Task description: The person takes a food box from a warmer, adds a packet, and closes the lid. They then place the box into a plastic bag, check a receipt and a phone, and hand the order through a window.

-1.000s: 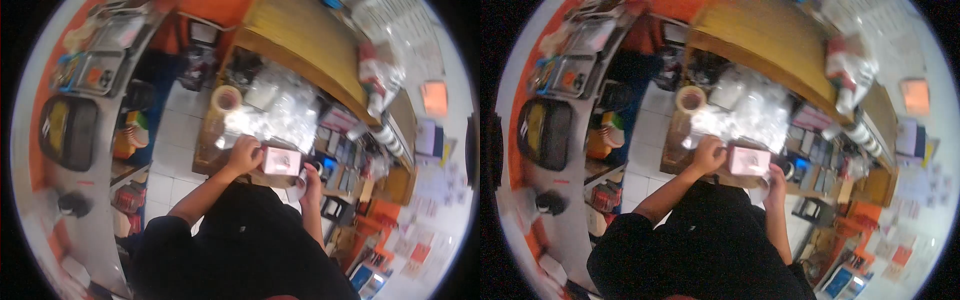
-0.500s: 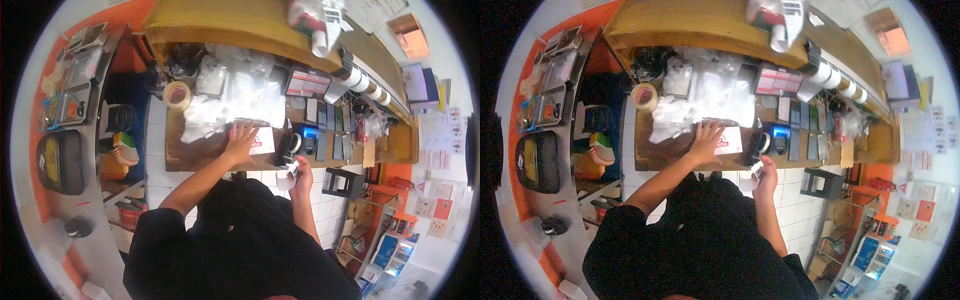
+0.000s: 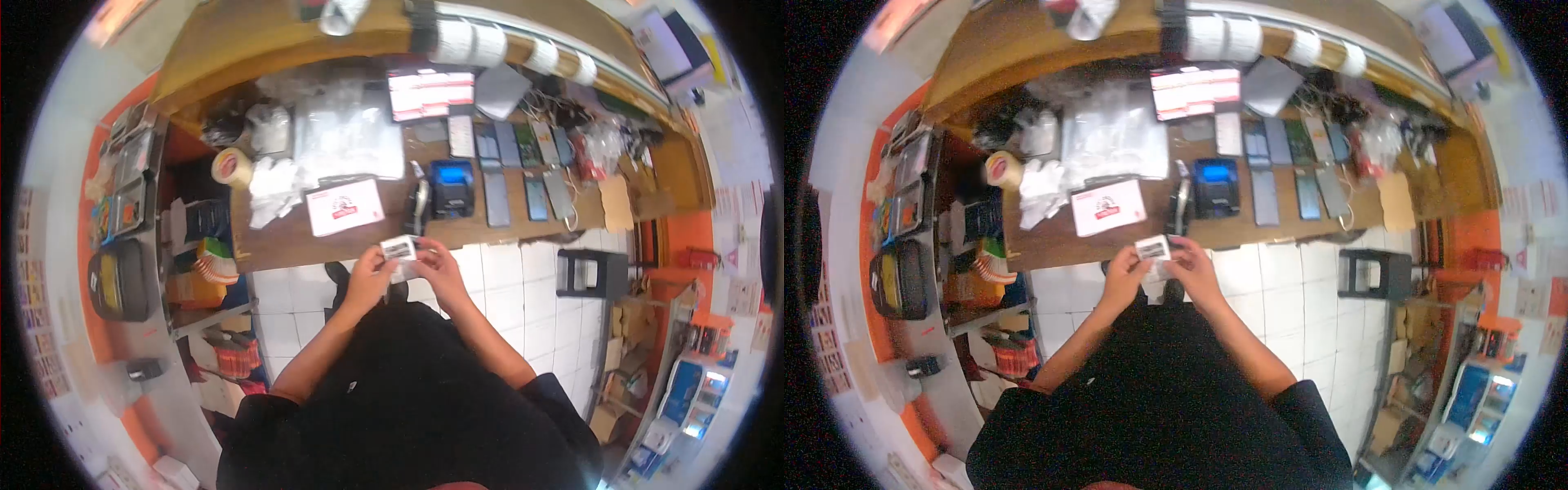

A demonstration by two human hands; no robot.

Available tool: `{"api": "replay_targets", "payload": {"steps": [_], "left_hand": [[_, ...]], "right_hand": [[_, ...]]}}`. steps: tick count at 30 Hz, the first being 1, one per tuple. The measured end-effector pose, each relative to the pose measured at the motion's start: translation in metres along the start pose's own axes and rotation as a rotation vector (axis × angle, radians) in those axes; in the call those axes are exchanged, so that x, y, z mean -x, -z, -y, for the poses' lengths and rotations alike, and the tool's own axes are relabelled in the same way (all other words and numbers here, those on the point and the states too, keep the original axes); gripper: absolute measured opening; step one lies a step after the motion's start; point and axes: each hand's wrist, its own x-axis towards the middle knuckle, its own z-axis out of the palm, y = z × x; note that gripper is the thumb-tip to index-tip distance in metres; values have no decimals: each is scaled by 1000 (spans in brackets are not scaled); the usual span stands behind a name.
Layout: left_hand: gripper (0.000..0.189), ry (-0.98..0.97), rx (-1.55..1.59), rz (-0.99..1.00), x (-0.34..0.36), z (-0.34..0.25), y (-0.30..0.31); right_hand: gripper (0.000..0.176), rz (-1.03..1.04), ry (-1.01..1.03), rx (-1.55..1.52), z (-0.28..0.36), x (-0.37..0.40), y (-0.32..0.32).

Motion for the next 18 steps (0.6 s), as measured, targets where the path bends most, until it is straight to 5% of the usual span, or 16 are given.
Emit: {"api": "replay_targets", "payload": {"steps": [3,13,18], "left_hand": [[17,63,81,-60,6,4,-20],[19,65,62,-78,0,-12,-50],[16,28,2,-139,-7,-21,-48]], "right_hand": [[39,25,-42,45,-18,17,33],[20,-698,68,146,-38,10,179],[23,-760,69,196,-23,-17,215]]}}
